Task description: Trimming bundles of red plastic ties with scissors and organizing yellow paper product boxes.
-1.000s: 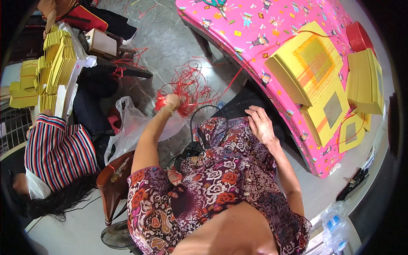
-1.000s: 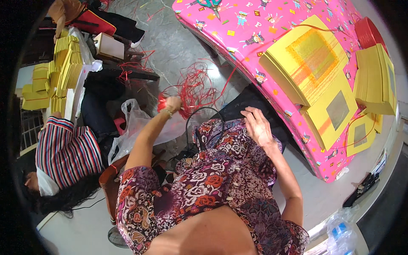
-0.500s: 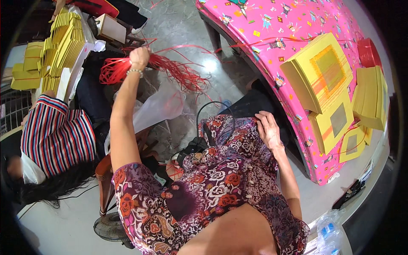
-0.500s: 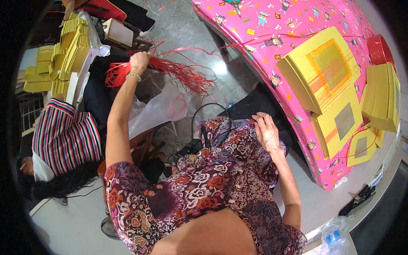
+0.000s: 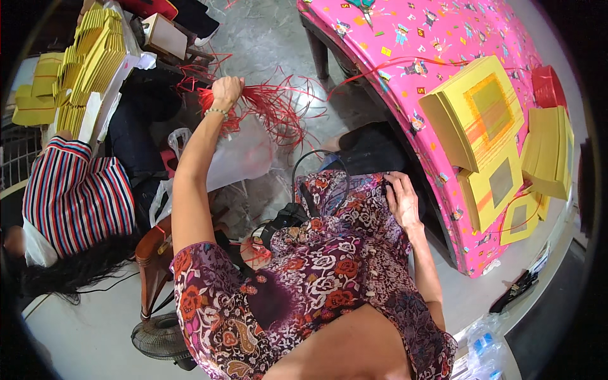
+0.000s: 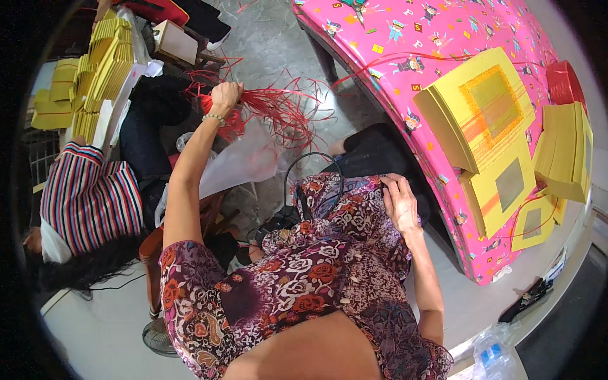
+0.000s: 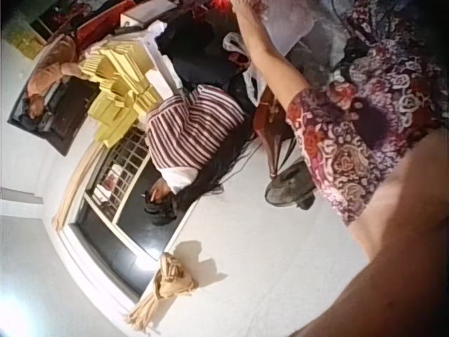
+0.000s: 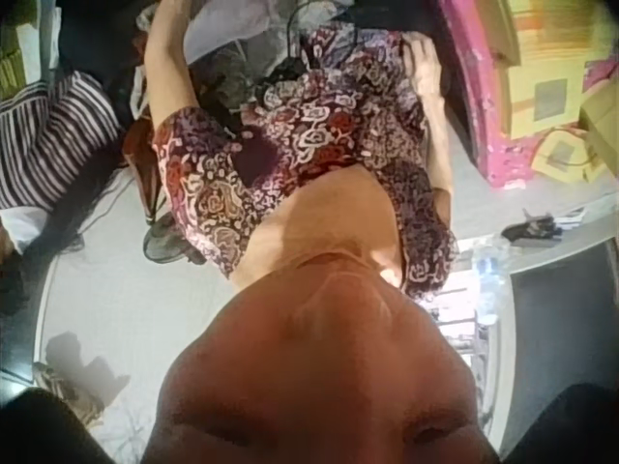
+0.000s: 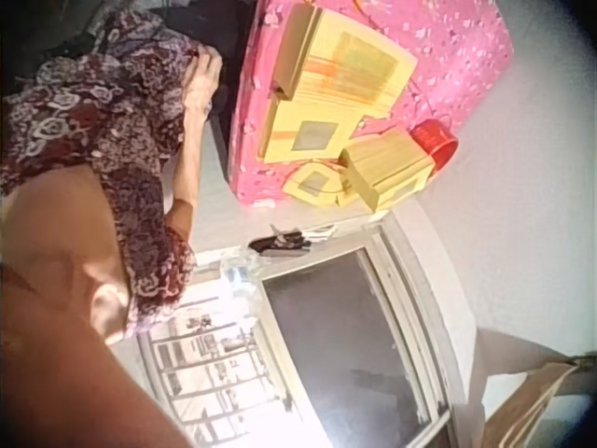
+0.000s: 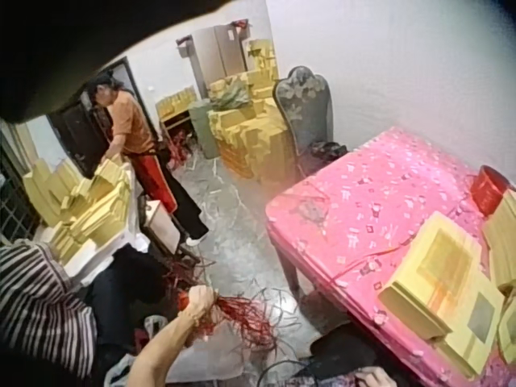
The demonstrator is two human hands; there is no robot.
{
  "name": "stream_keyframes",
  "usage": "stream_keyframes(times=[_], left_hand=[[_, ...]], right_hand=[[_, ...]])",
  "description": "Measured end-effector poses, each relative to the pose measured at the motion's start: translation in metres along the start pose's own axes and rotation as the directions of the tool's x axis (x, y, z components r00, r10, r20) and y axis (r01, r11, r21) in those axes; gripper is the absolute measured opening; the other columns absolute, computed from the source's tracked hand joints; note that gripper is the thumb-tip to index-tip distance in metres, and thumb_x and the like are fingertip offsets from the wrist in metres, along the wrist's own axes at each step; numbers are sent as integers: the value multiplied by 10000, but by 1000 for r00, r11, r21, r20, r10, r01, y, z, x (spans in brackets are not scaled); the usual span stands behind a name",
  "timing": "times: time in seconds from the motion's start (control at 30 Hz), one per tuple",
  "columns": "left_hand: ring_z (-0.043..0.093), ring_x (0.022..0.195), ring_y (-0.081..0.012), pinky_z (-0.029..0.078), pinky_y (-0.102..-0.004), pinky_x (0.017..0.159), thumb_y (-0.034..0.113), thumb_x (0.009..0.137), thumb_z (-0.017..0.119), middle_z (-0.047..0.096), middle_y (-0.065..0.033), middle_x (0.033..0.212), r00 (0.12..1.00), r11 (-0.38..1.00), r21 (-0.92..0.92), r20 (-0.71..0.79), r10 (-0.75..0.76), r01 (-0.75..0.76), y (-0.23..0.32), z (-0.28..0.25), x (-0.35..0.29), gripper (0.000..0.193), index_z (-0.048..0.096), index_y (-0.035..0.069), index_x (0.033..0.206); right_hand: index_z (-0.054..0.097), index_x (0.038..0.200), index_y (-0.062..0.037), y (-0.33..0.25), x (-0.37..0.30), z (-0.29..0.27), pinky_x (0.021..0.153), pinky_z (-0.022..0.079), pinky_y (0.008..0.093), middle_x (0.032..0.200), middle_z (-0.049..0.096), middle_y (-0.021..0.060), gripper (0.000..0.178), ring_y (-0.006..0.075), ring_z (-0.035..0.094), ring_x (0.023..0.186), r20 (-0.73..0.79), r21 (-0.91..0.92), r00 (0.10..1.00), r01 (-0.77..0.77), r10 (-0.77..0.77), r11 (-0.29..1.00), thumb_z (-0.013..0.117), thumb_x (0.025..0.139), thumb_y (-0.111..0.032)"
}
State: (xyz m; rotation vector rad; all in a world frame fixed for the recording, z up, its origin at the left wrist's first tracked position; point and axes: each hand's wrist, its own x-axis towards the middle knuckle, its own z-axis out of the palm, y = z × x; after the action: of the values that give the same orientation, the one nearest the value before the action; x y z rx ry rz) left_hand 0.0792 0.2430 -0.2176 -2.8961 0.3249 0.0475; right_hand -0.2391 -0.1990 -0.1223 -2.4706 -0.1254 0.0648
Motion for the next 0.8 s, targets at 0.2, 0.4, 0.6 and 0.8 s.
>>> stream_keyframes(times=[0.2,0.4,0.6,0.8], left_hand=[[666,626,-314,534,-405,577,399,889,479,661,-158,681,999,1000,10,24,-26,26,2,-6,-4,449,701,71,678],[672,648,-316,537,-408,593,423,889,471,662,-169,690,996,996,8,1,-91,91,-13,-14,-2,478,703,59,685],[667,642,-330,537,-417,597,454,898,446,658,-178,682,976,980,-55,-94,-194,190,-6,-47,7,530,697,45,675],[656,639,-368,535,-446,608,474,902,435,633,-224,652,942,960,-191,-231,-245,203,-5,-64,15,565,691,28,668]], right_hand=[[554,1088,-43,3,1,3,824,488,396,1095,534,140,280,337,561,988,15,-2,1000,25,-25,1000,557,814,12],[558,1087,-47,3,3,5,815,491,390,1083,531,134,283,326,564,985,47,-12,998,42,-42,999,561,810,7],[559,1083,-52,7,-8,1,814,491,390,1078,531,131,284,323,563,981,29,-24,999,38,-37,999,568,804,1],[560,1074,-44,7,-13,-3,811,492,394,1078,531,131,275,325,563,974,21,-28,999,32,-32,999,565,804,3]])
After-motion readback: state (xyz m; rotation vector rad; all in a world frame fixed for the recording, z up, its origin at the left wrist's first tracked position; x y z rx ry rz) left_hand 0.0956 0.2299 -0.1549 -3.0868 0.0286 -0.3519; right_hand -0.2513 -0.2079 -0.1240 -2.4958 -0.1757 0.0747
